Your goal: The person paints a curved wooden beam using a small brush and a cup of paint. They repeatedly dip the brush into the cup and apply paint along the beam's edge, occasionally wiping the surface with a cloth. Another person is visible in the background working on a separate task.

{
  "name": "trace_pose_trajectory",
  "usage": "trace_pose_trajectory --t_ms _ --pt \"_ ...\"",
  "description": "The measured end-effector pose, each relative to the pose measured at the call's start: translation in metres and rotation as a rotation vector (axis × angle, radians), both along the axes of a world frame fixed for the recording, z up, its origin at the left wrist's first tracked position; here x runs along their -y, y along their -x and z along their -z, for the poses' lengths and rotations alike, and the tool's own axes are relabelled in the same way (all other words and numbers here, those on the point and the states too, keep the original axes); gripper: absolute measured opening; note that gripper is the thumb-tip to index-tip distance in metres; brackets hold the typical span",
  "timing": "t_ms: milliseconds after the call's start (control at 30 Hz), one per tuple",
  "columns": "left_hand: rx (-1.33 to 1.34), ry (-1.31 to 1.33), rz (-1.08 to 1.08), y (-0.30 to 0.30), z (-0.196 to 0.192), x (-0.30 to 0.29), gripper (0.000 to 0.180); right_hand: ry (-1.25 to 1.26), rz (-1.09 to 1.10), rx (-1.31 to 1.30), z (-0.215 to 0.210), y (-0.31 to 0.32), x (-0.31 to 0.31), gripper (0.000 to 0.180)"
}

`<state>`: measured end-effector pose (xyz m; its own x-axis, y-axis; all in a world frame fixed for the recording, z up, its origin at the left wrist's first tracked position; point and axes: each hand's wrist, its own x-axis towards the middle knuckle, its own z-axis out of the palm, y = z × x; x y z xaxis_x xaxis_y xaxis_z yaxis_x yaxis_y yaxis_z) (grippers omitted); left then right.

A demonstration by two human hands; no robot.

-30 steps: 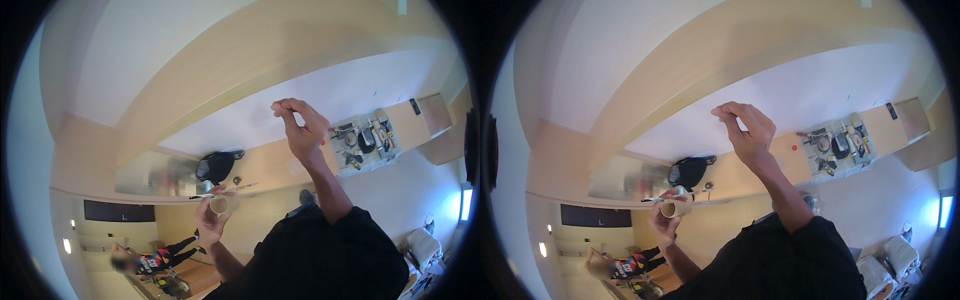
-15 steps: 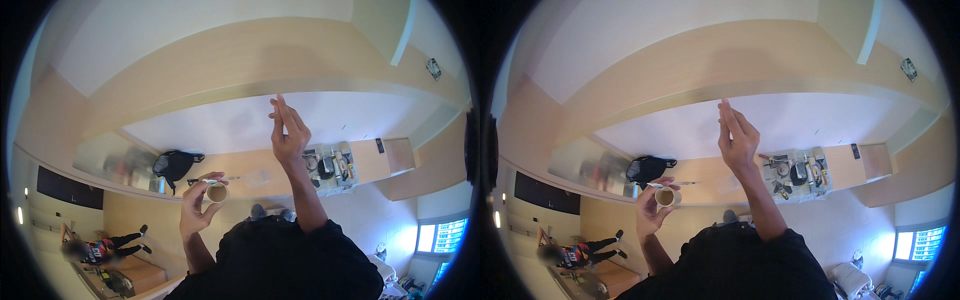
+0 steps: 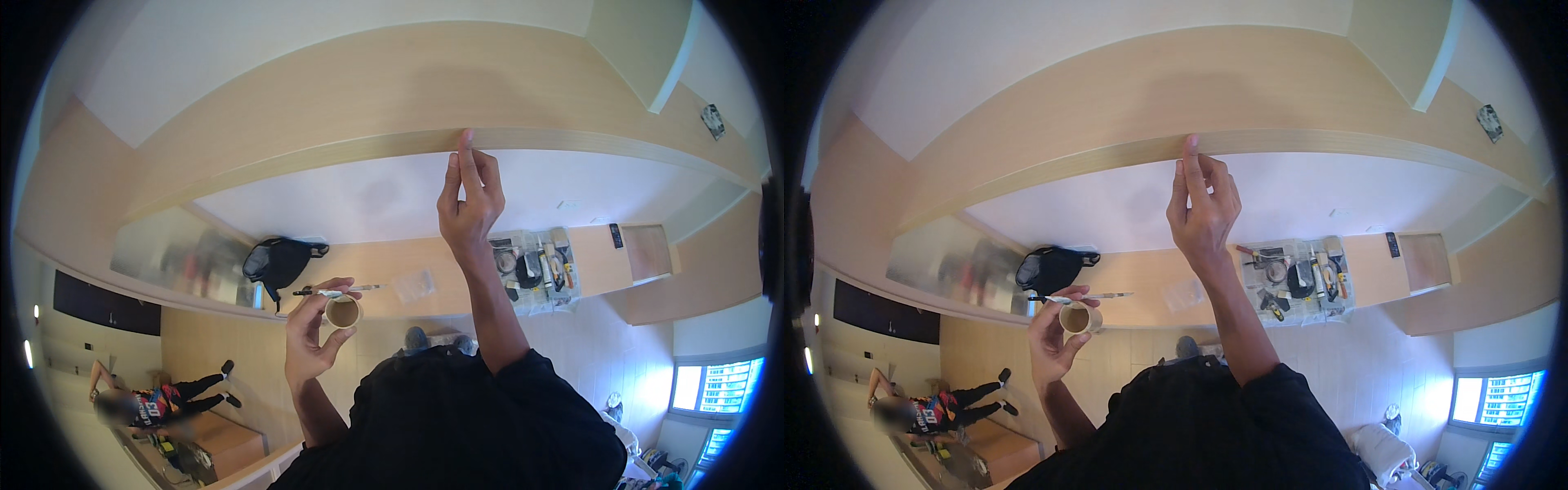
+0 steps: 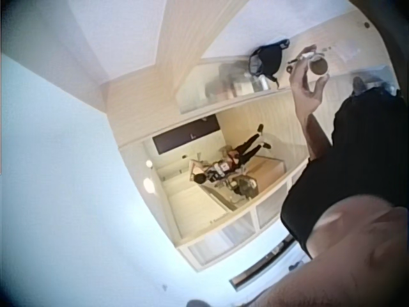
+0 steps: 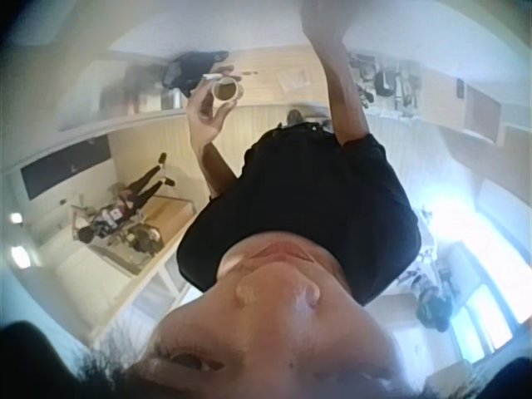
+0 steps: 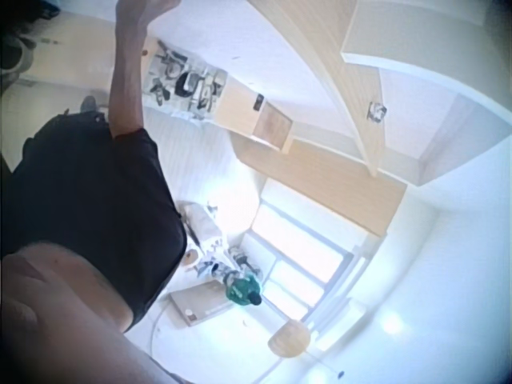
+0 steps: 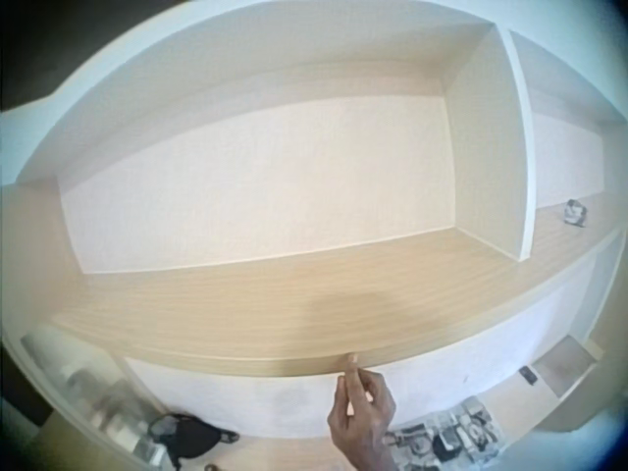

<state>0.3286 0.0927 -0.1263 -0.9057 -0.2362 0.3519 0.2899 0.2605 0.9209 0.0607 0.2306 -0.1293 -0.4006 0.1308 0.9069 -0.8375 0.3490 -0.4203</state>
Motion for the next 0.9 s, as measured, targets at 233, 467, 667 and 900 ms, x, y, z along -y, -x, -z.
trace_pose_trajectory --t_ms 233,467,667,900 --pt "-0.009 -0.008 0.015 0.003 0.004 0.014 0.058 -0.118 0.125 -0.034 -0.002 -0.006 0.004 0.047" --pt "-0.003 -0.06 -0.012 0.0 0.006 0.02 0.056 -0.119 0.119 -0.051 -0.005 -0.008 0.011 0.047" --pt "0.008 0.007 0.018 0.004 0.003 0.023 0.058 -0.142 -0.105 -0.059 -0.005 -0.03 0.023 0.031" --pt "-0.051 0.006 0.115 0.016 0.0 0.012 0.057 -0.232 -0.736 0.287 -0.009 -0.057 -0.025 0.014"
